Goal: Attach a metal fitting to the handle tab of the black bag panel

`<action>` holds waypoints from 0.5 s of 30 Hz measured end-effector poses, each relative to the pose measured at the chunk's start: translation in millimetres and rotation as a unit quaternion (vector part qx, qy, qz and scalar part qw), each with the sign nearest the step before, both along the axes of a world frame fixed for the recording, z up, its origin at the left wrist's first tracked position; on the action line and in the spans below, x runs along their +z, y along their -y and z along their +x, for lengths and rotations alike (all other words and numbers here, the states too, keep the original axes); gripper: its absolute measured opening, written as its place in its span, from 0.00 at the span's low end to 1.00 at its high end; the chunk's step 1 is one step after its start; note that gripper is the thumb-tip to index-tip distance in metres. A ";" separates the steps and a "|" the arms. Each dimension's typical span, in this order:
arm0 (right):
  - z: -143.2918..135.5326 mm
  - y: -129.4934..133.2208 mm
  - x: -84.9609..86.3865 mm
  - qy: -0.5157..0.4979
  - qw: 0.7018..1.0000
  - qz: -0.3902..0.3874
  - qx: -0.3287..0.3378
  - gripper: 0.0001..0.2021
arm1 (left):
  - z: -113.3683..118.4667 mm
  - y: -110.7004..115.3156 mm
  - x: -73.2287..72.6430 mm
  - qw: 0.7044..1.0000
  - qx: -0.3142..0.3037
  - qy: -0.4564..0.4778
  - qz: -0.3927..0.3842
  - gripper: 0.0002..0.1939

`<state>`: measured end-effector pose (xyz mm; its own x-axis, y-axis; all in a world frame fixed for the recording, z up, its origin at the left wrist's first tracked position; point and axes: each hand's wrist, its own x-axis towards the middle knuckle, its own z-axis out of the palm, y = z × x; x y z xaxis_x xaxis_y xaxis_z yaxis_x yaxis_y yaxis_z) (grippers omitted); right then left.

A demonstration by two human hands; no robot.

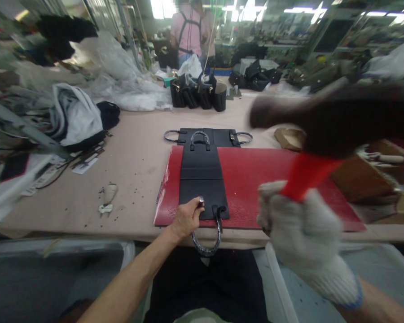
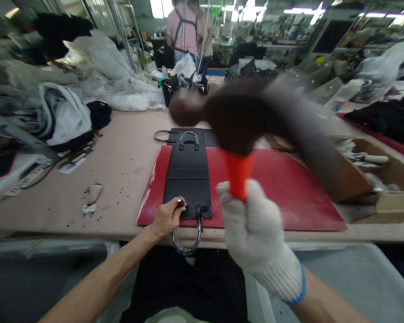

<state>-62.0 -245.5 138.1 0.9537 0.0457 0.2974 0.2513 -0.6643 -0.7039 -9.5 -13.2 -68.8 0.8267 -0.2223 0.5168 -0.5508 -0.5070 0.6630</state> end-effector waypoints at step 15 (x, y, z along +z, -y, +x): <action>54.5 26.7 -118.1 -0.220 0.904 -0.348 -0.116 0.13 | 0.1 -5.1 12.0 0.998 -0.035 -0.038 -0.024 0.06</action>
<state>-7.5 -272.3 20.1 0.9804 -0.1417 -0.1367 -0.1552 -0.9834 -0.0937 -9.4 -8.1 -56.8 0.8466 -0.2579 0.4656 -0.5320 -0.4350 0.7265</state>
